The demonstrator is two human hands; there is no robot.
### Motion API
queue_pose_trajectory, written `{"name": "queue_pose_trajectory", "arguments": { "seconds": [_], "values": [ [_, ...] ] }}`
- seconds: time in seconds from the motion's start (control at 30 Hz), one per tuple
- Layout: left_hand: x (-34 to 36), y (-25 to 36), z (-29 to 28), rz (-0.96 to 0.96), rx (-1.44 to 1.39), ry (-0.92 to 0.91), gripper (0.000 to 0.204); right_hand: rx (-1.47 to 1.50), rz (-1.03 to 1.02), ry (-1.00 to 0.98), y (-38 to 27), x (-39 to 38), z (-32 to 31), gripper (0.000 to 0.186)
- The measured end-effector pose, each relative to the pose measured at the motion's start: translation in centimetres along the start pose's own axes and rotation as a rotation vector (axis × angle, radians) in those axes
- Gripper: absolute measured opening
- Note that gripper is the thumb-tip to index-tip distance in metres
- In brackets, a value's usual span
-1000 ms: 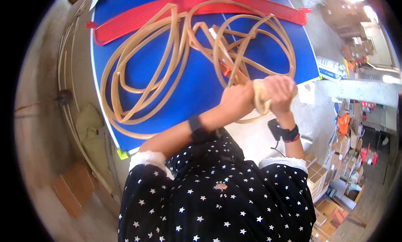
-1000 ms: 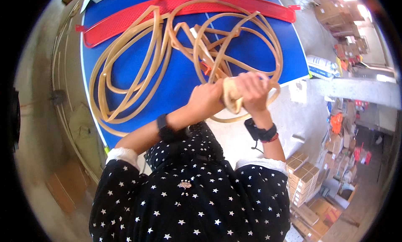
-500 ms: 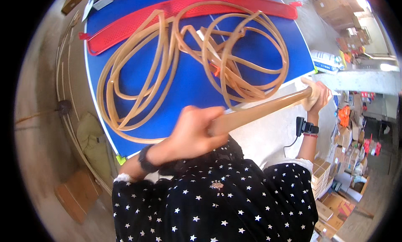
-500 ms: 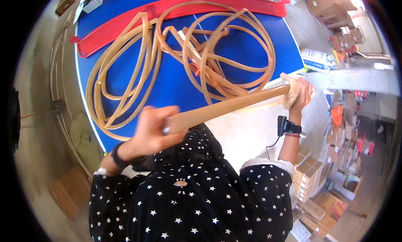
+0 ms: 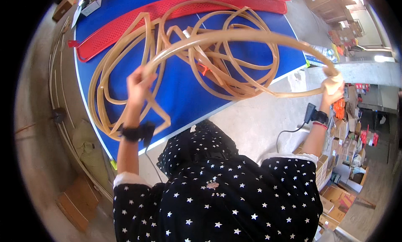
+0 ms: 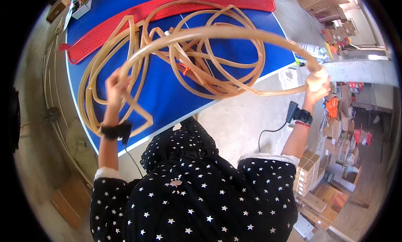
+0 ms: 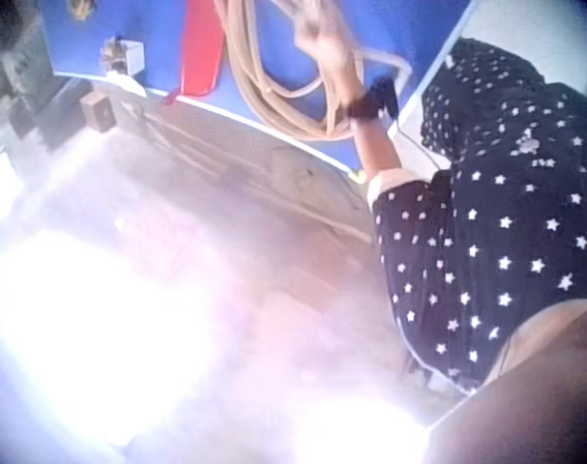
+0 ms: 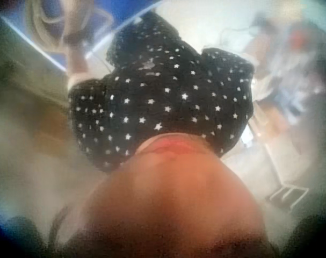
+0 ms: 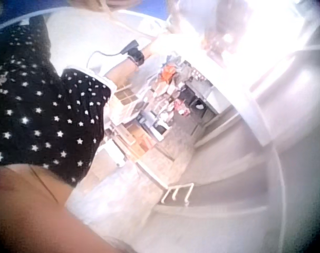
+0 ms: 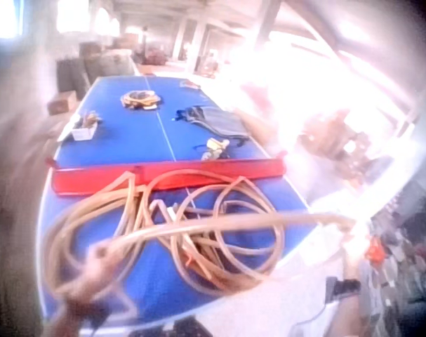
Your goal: The person wipes long tan flexible tubes with a cloth, handling them one at a time and coiling them on a blue table.
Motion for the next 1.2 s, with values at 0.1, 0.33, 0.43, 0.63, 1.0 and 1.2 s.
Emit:
{"name": "queue_pose_trajectory", "arguments": {
  "seconds": [0.1, 0.33, 0.43, 0.63, 1.0, 1.2],
  "values": [
    [3.1, -3.8, 3.1, -0.016, 0.395, 0.006, 0.028, 0.001, 0.016, 0.107, -3.7, 5.1, -3.9, 0.035],
    [4.9, -4.5, 4.7, 0.030, 0.941, 0.036, 0.074, 0.127, -0.187, 0.219, -17.7, 8.0, -12.3, 0.040],
    [3.4, -0.9, 3.5, 0.115, 0.927, 0.075, 0.075, 0.093, -0.390, 0.324, -21.8, 7.3, -12.7, 0.040],
    [-1.2, 1.9, 7.4, -0.179, 0.450, -0.315, 0.041, 0.085, -0.386, 0.137, -25.9, 5.8, -10.7, 0.048],
    [-0.6, 5.3, 15.3, -0.138, -0.543, -0.301, 0.063, 0.662, -0.520, -0.201, -41.3, -5.8, -14.2, 0.060],
    [-2.0, 6.2, 13.2, 0.039, -0.431, -0.215, 0.048, 0.671, -0.462, -0.398, -41.7, -8.8, -12.2, 0.059]
  ]
}}
Point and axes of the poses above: each hand's wrist, its own x-axis towards the middle knuckle, its own z-axis out of the palm, y = z × x, the point moved 10 cm from there along x, towards the middle knuckle, and after that the axes turned 14 degrees about -x, right-handed, at the moved point
